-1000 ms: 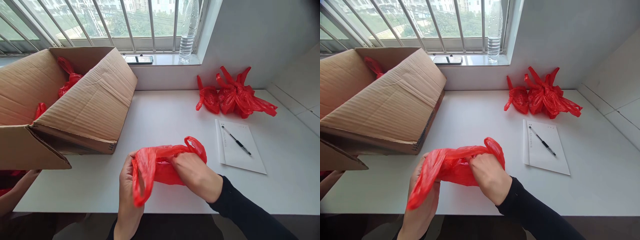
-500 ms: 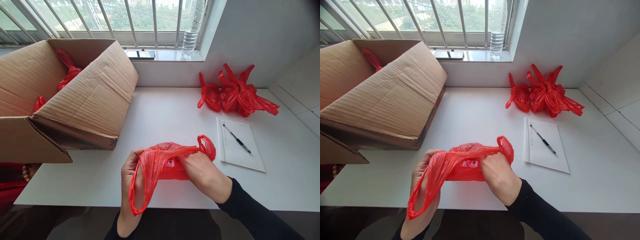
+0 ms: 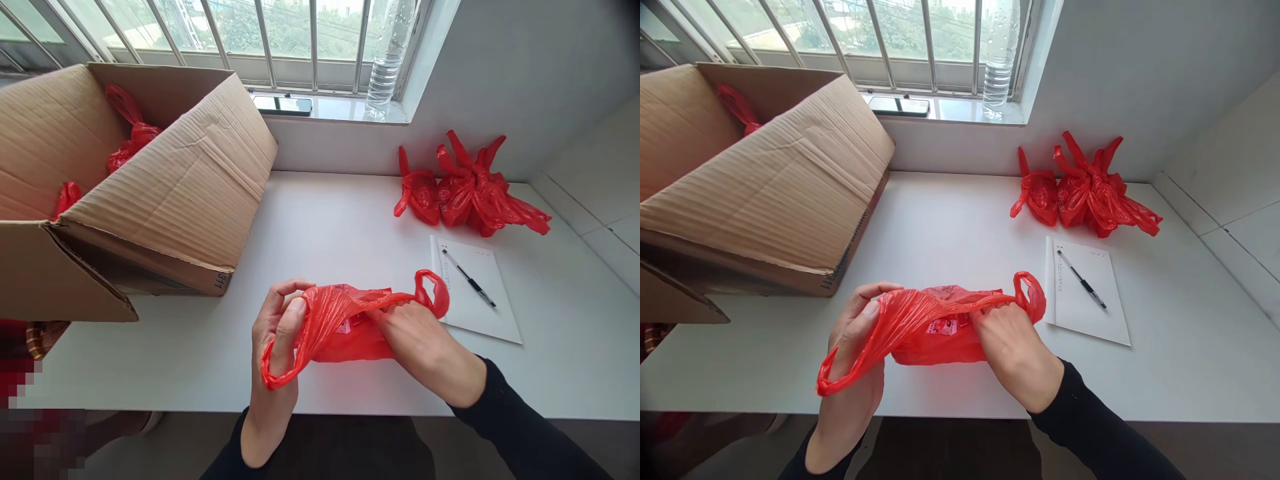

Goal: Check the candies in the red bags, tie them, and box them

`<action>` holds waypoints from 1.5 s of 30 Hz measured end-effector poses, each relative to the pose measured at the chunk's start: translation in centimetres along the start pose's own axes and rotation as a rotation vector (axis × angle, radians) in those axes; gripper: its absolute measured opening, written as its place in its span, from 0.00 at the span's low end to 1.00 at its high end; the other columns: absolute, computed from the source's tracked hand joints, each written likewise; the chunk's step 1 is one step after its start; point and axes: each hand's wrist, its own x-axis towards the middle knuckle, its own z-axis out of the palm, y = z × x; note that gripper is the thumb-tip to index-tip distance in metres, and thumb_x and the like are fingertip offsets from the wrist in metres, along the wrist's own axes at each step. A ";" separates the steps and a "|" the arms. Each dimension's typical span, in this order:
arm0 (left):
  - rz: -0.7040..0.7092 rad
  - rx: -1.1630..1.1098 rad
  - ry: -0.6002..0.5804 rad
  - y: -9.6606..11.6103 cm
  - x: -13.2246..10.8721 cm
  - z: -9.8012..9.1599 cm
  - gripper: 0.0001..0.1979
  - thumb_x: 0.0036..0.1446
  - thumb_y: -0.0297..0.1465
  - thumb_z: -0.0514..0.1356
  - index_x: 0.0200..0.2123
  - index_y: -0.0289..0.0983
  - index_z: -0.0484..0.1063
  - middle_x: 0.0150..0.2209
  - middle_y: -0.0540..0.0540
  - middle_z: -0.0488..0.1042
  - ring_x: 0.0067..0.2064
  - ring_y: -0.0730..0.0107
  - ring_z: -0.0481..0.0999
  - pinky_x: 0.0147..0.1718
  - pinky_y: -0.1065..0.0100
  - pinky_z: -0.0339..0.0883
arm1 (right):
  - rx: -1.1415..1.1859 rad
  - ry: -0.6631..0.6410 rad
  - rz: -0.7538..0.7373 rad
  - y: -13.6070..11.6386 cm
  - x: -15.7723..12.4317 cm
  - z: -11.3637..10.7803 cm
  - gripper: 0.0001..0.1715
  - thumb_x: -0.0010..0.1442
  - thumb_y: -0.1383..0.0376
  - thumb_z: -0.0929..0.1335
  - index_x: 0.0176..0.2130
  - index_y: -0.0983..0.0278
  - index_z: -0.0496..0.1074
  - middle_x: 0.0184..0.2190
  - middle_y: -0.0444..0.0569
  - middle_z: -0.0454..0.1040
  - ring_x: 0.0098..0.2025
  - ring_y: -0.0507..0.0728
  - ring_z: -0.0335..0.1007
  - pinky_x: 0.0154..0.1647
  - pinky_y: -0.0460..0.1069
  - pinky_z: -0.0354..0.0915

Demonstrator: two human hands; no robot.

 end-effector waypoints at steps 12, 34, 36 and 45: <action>0.051 0.004 0.026 0.0 -0.5 -0.2 0.08 0.65 0.39 0.62 0.46 0.46 0.73 0.30 0.54 0.69 0.28 0.75 0.69 0.29 0.73 0.68 | -0.104 -0.099 0.111 0.3 -1.0 -2.8 0.17 0.46 0.83 0.61 0.23 0.61 0.55 0.21 0.40 0.52 0.24 0.51 0.45 0.27 0.53 0.42; 0.105 0.041 -0.095 1.7 -1.6 -1.5 0.16 0.61 0.38 0.67 0.53 0.51 0.80 0.21 0.50 0.72 0.22 0.67 0.74 0.22 0.69 0.75 | -0.017 0.655 -0.015 0.1 -4.7 -5.7 0.25 0.70 0.71 0.65 0.65 0.61 0.66 0.62 0.56 0.69 0.62 0.63 0.65 0.67 0.60 0.61; 0.144 0.085 -0.126 2.1 -2.1 -1.6 0.15 0.61 0.36 0.67 0.51 0.53 0.81 0.19 0.51 0.70 0.21 0.68 0.73 0.23 0.69 0.75 | -0.100 0.681 0.105 1.4 -5.7 -5.4 0.26 0.72 0.64 0.65 0.67 0.61 0.64 0.64 0.59 0.65 0.65 0.68 0.63 0.71 0.68 0.53; 0.189 0.114 -0.149 2.3 -1.9 -3.1 0.15 0.53 0.42 0.72 0.45 0.53 0.82 0.25 0.47 0.74 0.25 0.65 0.75 0.25 0.66 0.77 | 0.067 0.538 0.521 5.8 -8.7 -5.4 0.24 0.67 0.43 0.66 0.54 0.51 0.74 0.32 0.44 0.79 0.24 0.57 0.73 0.25 0.52 0.69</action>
